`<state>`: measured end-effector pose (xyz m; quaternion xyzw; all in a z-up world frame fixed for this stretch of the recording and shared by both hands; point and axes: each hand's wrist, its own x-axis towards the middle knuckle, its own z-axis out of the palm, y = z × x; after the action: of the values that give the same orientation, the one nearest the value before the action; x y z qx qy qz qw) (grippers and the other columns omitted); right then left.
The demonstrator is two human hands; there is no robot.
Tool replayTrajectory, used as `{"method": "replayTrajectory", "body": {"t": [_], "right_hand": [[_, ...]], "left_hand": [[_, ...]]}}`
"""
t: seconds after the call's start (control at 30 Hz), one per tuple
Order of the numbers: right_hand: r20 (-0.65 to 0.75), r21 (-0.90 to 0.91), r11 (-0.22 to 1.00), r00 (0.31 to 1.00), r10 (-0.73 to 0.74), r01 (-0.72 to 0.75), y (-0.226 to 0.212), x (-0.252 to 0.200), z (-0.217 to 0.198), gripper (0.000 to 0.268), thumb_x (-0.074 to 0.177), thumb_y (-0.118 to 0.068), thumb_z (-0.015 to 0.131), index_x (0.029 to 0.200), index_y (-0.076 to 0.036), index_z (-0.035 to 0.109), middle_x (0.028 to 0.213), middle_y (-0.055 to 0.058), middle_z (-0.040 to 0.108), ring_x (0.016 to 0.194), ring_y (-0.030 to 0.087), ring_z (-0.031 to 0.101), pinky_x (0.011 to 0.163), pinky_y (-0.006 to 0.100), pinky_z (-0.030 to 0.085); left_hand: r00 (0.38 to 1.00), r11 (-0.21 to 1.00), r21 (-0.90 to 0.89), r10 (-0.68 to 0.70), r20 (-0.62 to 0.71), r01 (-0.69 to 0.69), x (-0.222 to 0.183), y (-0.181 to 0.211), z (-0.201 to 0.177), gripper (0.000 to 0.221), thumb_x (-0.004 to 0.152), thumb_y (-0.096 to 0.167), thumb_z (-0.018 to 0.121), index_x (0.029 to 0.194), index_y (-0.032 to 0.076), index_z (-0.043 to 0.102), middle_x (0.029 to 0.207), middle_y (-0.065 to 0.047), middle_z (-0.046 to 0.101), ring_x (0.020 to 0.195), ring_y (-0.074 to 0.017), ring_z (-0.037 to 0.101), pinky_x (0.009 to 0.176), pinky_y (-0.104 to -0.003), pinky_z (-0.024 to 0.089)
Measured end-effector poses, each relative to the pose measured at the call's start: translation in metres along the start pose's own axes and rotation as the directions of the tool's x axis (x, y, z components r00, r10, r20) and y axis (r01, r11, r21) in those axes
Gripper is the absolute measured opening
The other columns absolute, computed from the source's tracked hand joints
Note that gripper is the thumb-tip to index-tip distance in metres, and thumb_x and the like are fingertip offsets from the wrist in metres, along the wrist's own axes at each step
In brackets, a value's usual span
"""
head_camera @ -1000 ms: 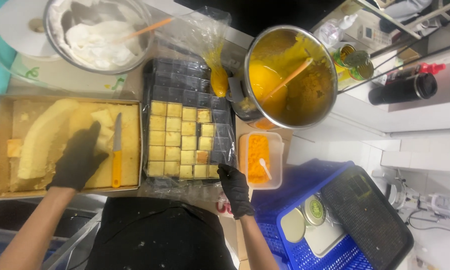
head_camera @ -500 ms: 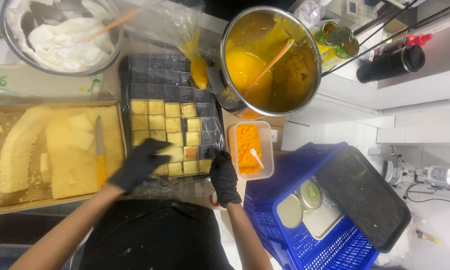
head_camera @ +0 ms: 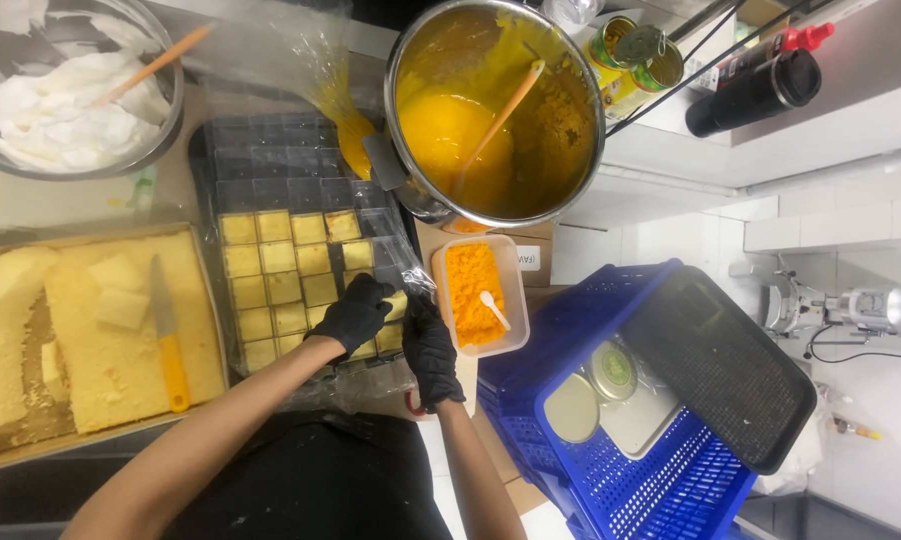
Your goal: Cutting pieces of cake and placing them into individual plastic containers before filling them with a yellow topping using a piping bag.
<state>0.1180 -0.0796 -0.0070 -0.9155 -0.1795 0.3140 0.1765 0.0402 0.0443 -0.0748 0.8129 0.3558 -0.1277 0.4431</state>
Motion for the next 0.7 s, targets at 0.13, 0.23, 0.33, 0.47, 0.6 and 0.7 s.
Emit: {"method": "replayTrajectory", "body": {"t": [0.13, 0.23, 0.33, 0.47, 0.6, 0.7], "right_hand": [[-0.058, 0.085, 0.996, 0.998, -0.026, 0.031, -0.01, -0.01, -0.015, 0.041, 0.1, -0.04, 0.057, 0.141, -0.041, 0.06, 0.151, -0.009, 0.056, 0.14, 0.02, 0.051, 0.112, 0.038, 0.05], [-0.023, 0.049, 0.998, 0.999, 0.03, -0.029, -0.002, -0.002, -0.008, 0.042, 0.099, -0.045, 0.057, 0.141, -0.042, 0.06, 0.153, -0.006, 0.055, 0.139, 0.024, 0.051, 0.113, 0.043, 0.049], [0.013, 0.117, 0.992, 0.999, 0.052, -0.053, 0.019, 0.013, 0.007, 0.042, 0.097, -0.05, 0.057, 0.138, -0.054, 0.058, 0.154, -0.014, 0.051, 0.141, 0.017, 0.048, 0.115, 0.038, 0.047], [-0.05, 0.118, 0.993, 0.998, -0.025, 0.03, 0.022, 0.011, 0.009, 0.043, 0.095, -0.041, 0.062, 0.137, -0.04, 0.064, 0.148, -0.007, 0.059, 0.138, 0.019, 0.053, 0.112, 0.037, 0.049], [-0.124, 0.074, 0.977, 0.974, -0.188, 0.198, 0.023, 0.007, 0.006, 0.054, 0.087, -0.038, 0.073, 0.139, -0.027, 0.065, 0.144, 0.005, 0.061, 0.137, 0.026, 0.053, 0.112, 0.039, 0.05], [-0.163, 0.051, 0.964, 0.954, -0.251, 0.262, 0.018, -0.003, 0.005, 0.066, 0.087, -0.045, 0.076, 0.146, -0.024, 0.057, 0.148, 0.011, 0.057, 0.141, 0.029, 0.049, 0.116, 0.042, 0.046]], "left_hand": [[1.0, 1.0, 0.024, -0.014, 0.015, 0.013, -0.024, 0.039, -0.034, 0.059, 0.1, 0.055, 0.046, 0.148, 0.022, 0.054, 0.16, -0.011, 0.045, 0.149, -0.0324, 0.041, 0.119, -0.048, 0.039], [0.993, 0.999, -0.04, 0.02, -0.118, -0.025, -0.012, 0.02, -0.02, 0.041, 0.093, 0.044, 0.061, 0.131, 0.029, 0.065, 0.133, -0.004, 0.066, 0.132, -0.0262, 0.058, 0.11, -0.043, 0.049], [0.975, 0.992, -0.075, 0.084, -0.206, -0.102, 0.001, 0.002, -0.004, 0.03, 0.085, 0.038, 0.073, 0.113, 0.025, 0.073, 0.112, -0.004, 0.074, 0.117, -0.0266, 0.068, 0.098, -0.039, 0.056], [0.981, 0.997, -0.041, 0.054, -0.188, -0.063, 0.001, 0.003, 0.008, 0.044, 0.087, 0.043, 0.07, 0.128, 0.029, 0.07, 0.128, -0.003, 0.069, 0.127, -0.0236, 0.062, 0.106, -0.036, 0.051], [0.974, 0.978, 0.01, 0.207, -0.09, -0.207, 0.002, -0.017, 0.024, 0.06, 0.105, 0.044, 0.042, 0.162, 0.026, 0.038, 0.163, -0.006, 0.042, 0.149, -0.027, 0.04, 0.117, -0.036, 0.042], [0.976, 0.962, 0.214, 0.193, -0.099, -0.168, 0.023, -0.034, 0.057, 0.059, 0.11, 0.04, 0.035, 0.165, 0.023, 0.024, 0.172, -0.007, 0.022, 0.156, -0.0268, 0.025, 0.125, -0.05, 0.029]]}}
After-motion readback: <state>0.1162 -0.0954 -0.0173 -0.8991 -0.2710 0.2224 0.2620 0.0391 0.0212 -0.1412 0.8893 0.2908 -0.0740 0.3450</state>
